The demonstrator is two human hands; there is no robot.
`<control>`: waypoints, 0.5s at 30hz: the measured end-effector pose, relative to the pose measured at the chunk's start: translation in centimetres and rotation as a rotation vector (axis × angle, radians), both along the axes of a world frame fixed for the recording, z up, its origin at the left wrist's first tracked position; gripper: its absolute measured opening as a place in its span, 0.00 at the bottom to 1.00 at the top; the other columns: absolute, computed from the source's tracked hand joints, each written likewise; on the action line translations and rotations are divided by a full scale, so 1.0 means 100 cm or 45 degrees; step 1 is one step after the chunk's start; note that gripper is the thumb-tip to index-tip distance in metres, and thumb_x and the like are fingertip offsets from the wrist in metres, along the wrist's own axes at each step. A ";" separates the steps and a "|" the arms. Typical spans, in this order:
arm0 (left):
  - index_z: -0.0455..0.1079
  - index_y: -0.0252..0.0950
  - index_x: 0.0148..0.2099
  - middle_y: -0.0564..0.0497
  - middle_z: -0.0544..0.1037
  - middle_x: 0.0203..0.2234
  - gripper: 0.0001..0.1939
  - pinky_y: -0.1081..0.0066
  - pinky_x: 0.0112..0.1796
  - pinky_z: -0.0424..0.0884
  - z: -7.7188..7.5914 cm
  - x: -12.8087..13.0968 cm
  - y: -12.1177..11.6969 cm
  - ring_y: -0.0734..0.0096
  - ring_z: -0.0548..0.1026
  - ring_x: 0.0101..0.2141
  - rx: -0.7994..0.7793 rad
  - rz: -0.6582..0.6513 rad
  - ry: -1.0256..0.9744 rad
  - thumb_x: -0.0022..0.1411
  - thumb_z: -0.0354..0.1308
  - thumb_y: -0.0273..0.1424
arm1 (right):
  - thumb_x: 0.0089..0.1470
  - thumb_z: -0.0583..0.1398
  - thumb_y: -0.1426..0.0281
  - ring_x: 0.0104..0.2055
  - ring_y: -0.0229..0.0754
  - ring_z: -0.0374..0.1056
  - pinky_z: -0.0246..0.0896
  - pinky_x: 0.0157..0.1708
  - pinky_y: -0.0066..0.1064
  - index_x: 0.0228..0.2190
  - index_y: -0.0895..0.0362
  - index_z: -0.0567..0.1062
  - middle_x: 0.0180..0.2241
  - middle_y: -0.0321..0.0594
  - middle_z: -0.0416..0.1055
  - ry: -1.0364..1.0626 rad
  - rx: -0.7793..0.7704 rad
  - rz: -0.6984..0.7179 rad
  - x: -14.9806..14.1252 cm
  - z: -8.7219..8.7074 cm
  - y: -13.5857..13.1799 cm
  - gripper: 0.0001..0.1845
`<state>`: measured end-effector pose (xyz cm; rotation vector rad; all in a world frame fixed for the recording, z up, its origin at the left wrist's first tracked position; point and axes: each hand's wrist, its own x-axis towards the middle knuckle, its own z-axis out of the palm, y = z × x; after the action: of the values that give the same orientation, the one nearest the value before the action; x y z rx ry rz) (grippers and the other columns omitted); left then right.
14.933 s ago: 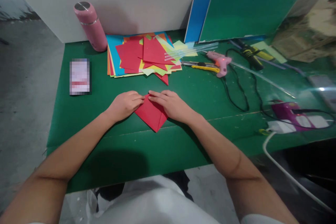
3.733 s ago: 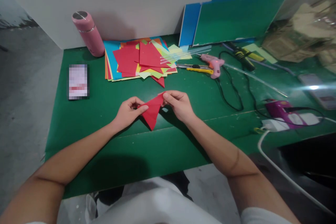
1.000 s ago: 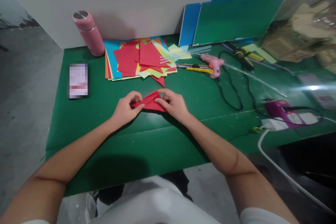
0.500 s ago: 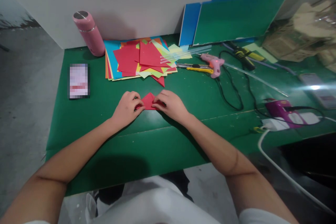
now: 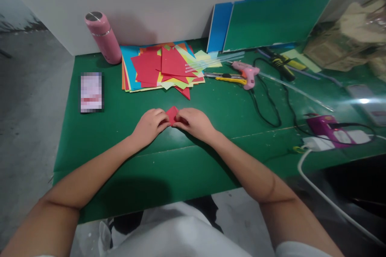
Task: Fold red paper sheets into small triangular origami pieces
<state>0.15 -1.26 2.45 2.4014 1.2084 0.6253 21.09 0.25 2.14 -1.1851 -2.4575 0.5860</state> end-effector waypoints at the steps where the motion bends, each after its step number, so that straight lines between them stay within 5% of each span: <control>1: 0.71 0.35 0.35 0.48 0.75 0.33 0.12 0.66 0.38 0.64 0.001 0.001 0.000 0.64 0.70 0.34 -0.007 0.002 0.019 0.68 0.54 0.36 | 0.58 0.63 0.62 0.30 0.40 0.62 0.49 0.30 0.30 0.28 0.56 0.69 0.27 0.38 0.70 -0.010 0.003 0.002 0.000 0.001 0.000 0.12; 15: 0.68 0.35 0.34 0.50 0.72 0.32 0.09 0.69 0.33 0.63 0.001 0.003 -0.003 0.67 0.69 0.33 -0.059 0.028 0.028 0.66 0.57 0.34 | 0.57 0.64 0.66 0.27 0.37 0.58 0.47 0.30 0.28 0.25 0.56 0.65 0.24 0.33 0.66 0.111 -0.150 0.051 0.005 0.005 0.004 0.14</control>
<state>0.41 -1.59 2.51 2.3656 1.2458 0.5722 21.62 0.63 2.64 -1.1312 -2.4070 0.7862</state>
